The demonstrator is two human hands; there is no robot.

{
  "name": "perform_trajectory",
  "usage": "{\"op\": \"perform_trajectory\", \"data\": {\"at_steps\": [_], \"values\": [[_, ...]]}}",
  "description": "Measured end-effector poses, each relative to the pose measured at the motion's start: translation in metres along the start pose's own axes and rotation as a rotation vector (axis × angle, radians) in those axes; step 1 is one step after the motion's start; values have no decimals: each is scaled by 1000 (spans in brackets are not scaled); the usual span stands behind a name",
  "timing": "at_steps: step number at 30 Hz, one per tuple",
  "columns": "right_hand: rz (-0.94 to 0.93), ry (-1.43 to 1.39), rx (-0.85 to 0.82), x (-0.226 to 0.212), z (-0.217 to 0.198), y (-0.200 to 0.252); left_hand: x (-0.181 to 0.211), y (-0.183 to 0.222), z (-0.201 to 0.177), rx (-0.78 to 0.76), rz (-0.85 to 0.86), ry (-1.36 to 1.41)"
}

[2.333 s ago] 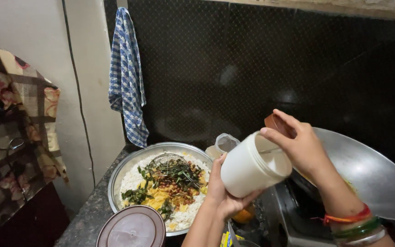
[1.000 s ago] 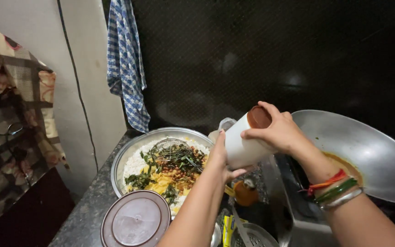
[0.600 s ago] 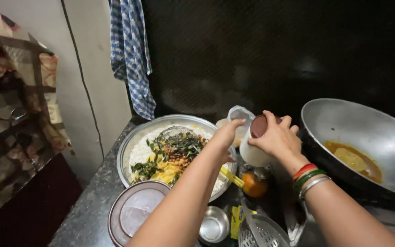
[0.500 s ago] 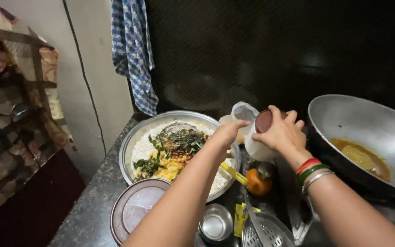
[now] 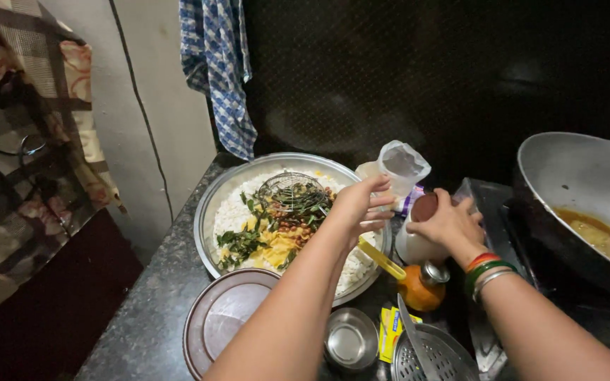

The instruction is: The person fries green chilies in a pan, adds turmeric and salt to the oil, and pours the mixture over a bowl of puffed rice. They finish by adding snacks from a packet and mixing the ingredients together by hand.

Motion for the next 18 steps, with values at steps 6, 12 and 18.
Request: {"op": "perform_trajectory", "data": {"at_steps": [6,12,18], "values": [[11,-8,-58,18,37,-38,4,6,9,-57,40,125],[-57,224,-142,-6,31,-17,3,5,3,-6,20,124],[-341,209,419,-43,-1,-27,1,0,-5,31,32,166]]}}
Point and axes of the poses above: each hand's wrist, its own y-axis away from the middle knuckle, its own z-axis out of the palm, x = y × z, the point moved 9 cm from there along -y, towards the middle knuckle, and after that the axes turned 3 degrees about -x, right-handed, at the moved point
